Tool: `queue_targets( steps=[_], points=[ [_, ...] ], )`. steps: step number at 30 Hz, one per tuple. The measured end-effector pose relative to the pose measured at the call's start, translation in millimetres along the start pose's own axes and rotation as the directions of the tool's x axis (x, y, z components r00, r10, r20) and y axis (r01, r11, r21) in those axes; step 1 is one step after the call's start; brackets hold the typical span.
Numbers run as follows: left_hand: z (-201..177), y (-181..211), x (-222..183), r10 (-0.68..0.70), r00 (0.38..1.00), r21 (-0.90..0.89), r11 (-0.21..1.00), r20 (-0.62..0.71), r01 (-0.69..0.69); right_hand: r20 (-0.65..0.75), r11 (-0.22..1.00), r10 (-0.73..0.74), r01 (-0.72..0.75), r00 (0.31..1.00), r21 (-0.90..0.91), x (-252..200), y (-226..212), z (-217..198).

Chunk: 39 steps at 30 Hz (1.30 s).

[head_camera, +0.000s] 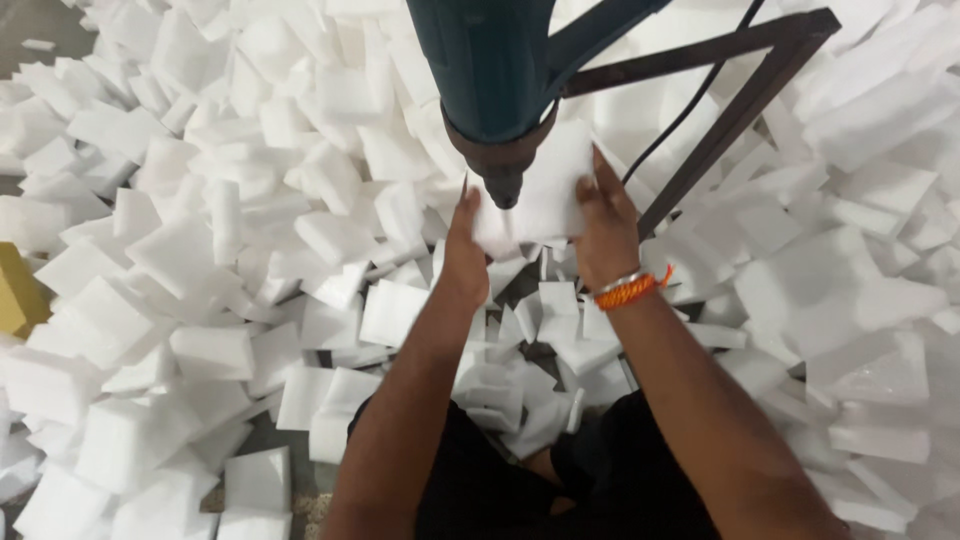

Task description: The person sits on the floor surrounded by white foam blocks. They pick up individual blocks, hold them under a heat gun to soften the surface, and then place them back into the pile.

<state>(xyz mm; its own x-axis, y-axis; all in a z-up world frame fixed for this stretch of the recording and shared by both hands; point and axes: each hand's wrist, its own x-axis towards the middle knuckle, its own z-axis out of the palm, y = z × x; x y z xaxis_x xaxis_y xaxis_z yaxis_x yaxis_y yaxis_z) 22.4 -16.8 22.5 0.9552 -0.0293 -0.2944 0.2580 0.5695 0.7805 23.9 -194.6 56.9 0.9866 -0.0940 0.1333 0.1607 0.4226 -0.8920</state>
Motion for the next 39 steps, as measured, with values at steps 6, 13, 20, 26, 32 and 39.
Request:
queue_targets(
  steps=[6,13,20,26,32,39],
  points=[
    [14,31,5,0.105,0.990,0.145,0.983,0.090,-0.117,0.023,0.998,-0.026,0.024,0.999,0.066,19,-21,20],
    [-2,-15,-51,0.256,0.930,0.103,0.951,0.262,-0.291,0.037,0.949,-0.193,0.196,0.980,-0.246,-56,1,4],
    [-39,-75,-115,0.522,0.792,0.710,0.423,0.316,-0.563,0.010,0.837,-0.136,0.120,0.991,-0.534,-131,23,-23],
    [-45,-96,-166,0.481,0.838,0.727,0.475,0.257,-0.496,-0.046,0.947,0.051,-0.063,0.998,-0.314,-178,31,-35],
    [-36,-107,-186,0.503,0.825,0.746,0.440,0.257,-0.501,-0.095,0.891,0.028,-0.069,0.995,-0.449,-202,26,-41],
    [-50,-73,-217,0.366,0.779,0.797,0.144,0.508,-0.587,-0.021,0.846,0.532,-0.532,0.846,-0.036,-200,0,-67]
  ],
)
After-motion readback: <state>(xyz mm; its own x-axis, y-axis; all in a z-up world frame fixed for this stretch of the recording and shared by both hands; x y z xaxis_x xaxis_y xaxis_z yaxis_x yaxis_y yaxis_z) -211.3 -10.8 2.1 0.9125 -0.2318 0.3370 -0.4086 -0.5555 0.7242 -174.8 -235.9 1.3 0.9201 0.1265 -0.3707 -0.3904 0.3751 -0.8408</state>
